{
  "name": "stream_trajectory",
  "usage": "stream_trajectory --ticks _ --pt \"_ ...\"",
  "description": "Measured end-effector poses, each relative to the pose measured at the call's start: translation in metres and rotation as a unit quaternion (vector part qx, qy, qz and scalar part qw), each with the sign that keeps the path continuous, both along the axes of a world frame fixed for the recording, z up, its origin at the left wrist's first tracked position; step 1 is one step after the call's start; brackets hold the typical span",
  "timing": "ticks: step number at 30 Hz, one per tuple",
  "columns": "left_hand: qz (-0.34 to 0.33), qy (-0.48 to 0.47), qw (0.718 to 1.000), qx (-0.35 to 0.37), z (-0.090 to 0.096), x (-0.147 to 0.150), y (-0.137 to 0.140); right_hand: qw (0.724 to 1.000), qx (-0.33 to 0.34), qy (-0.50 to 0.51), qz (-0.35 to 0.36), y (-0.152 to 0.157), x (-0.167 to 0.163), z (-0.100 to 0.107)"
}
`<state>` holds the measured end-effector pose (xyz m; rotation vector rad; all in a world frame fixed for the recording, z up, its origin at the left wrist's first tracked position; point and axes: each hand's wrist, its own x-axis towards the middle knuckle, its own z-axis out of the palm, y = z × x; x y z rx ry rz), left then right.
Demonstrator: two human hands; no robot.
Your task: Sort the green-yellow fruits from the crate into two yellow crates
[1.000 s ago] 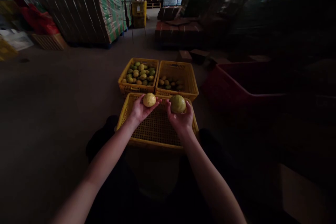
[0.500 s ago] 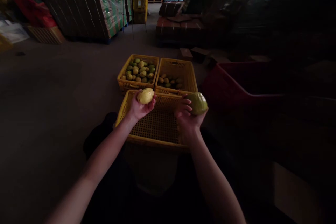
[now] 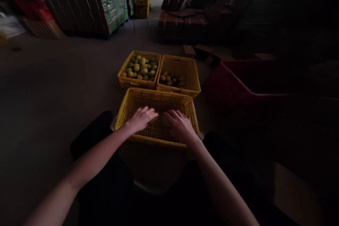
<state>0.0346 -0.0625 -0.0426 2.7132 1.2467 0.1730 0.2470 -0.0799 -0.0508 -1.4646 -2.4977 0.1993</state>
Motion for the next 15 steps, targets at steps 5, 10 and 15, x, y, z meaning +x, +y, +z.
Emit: stream_trajectory --ticks 5,10,15 --pt "-0.029 -0.027 0.999 0.011 -0.020 0.005 -0.006 0.995 0.042 -0.069 0.054 -0.003 0.003 -0.014" --pt "-0.033 -0.262 0.964 -0.043 -0.024 0.002 -0.005 0.987 0.148 0.006 0.066 0.000 0.010 -0.022" --pt "-0.051 -0.319 0.944 -0.073 -0.015 -0.003 -0.011 0.978 0.189 0.046 0.075 -0.004 0.013 -0.020"
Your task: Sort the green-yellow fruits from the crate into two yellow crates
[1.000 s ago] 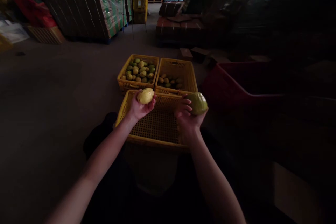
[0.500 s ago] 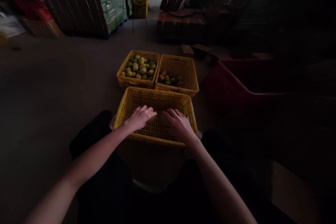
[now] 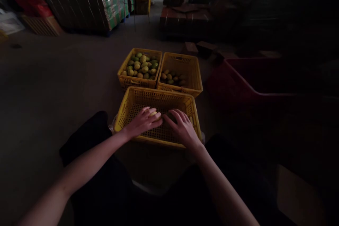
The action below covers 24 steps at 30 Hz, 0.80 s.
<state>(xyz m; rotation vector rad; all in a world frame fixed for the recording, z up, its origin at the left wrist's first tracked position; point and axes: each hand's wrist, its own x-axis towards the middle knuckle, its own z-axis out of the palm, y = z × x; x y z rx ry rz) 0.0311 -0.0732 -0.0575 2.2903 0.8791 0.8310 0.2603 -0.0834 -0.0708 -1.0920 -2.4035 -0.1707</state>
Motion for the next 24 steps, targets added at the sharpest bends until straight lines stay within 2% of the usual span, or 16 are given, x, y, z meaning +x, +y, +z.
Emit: stream_trajectory --ticks 4,9,14,17,19,21,23,24 --pt "0.010 -0.019 1.000 -0.019 0.006 -0.003 0.001 1.000 0.025 -0.013 0.009 -0.006 0.000 0.008" --pt "0.035 -0.026 0.999 0.000 0.007 -0.009 0.002 0.998 0.064 -0.001 -0.013 -0.009 0.001 0.016" --pt "0.050 -0.030 0.998 -0.012 0.010 -0.012 0.002 0.999 0.023 0.044 -0.016 -0.010 0.003 0.015" --pt "0.088 -0.082 0.992 -0.045 0.019 -0.012 0.001 0.994 0.017 0.105 -0.010 -0.009 0.002 0.014" --pt "0.118 -0.142 0.979 -0.090 0.027 -0.010 -0.001 0.985 0.002 0.170 -0.012 -0.007 0.001 0.015" --pt "0.147 -0.216 0.952 -0.159 0.034 -0.008 -0.005 0.968 -0.041 0.247 -0.022 -0.005 -0.001 0.018" --pt "0.175 -0.302 0.906 -0.239 0.038 -0.005 -0.007 0.936 -0.113 0.331 -0.036 -0.005 -0.003 0.023" --pt "0.187 -0.340 0.880 -0.275 0.039 -0.004 -0.007 0.912 -0.157 0.378 -0.040 -0.006 -0.004 0.026"
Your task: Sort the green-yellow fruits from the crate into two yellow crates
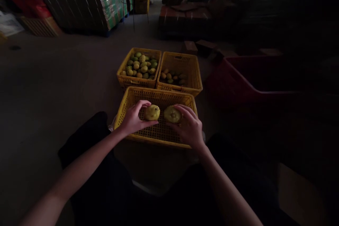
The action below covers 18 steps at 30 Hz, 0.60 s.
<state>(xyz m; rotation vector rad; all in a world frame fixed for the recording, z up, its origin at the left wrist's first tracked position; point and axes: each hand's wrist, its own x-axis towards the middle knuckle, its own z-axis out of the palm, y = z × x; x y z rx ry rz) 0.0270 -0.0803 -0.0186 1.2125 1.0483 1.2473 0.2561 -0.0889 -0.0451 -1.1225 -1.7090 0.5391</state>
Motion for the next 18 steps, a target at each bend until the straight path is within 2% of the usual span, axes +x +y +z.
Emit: stream_trajectory --ticks 3,6,9,12,15,18 --pt "-0.002 -0.082 0.992 -0.093 -0.004 0.002 0.004 0.976 -0.121 0.179 0.022 -0.002 -0.006 0.008" --pt "-0.029 -0.133 0.979 -0.152 -0.010 0.003 0.012 0.934 -0.168 0.314 0.030 -0.002 -0.010 0.013" --pt "-0.036 -0.202 0.961 -0.187 -0.013 0.004 0.015 0.905 -0.183 0.383 0.013 0.003 -0.010 0.011" --pt "-0.039 -0.252 0.942 -0.219 -0.013 0.005 0.014 0.867 -0.237 0.438 0.019 0.011 -0.008 0.006" --pt "-0.032 -0.286 0.931 -0.225 -0.010 0.007 0.014 0.815 -0.314 0.482 0.065 0.015 -0.008 0.004" --pt "-0.022 -0.304 0.926 -0.221 -0.001 0.012 0.017 0.779 -0.349 0.507 0.124 0.017 -0.010 0.010"
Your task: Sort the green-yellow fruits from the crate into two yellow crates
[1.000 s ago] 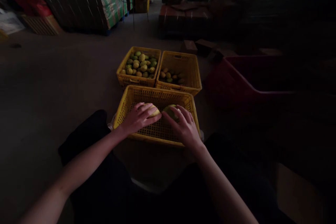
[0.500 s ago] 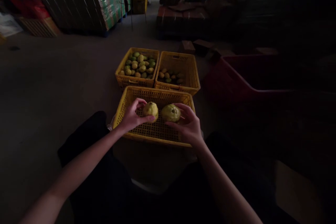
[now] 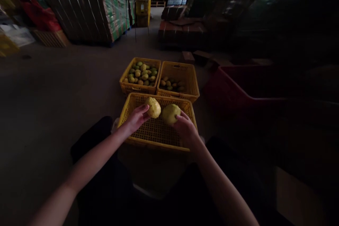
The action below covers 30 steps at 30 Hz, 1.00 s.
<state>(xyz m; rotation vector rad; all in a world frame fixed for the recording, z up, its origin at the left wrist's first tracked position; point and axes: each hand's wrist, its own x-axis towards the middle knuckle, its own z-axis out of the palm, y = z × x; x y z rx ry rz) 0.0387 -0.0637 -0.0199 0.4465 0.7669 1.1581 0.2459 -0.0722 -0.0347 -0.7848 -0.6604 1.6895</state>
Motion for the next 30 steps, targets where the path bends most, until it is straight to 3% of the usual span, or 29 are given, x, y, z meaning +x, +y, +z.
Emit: stream_trajectory --ticks 6,14,24,30 --pt "-0.009 -0.022 1.000 -0.015 0.015 0.009 0.009 0.998 0.036 0.050 0.035 0.005 0.007 0.014" --pt "-0.043 -0.022 0.996 -0.072 -0.003 -0.007 0.016 0.994 -0.018 0.103 0.043 0.009 0.007 -0.004" --pt "-0.008 -0.058 0.993 -0.107 -0.005 -0.022 0.017 0.994 -0.028 0.096 0.050 0.007 -0.005 -0.002" --pt "-0.058 -0.086 0.991 -0.083 0.004 -0.029 0.012 0.997 0.000 0.043 0.068 0.004 -0.013 0.000"
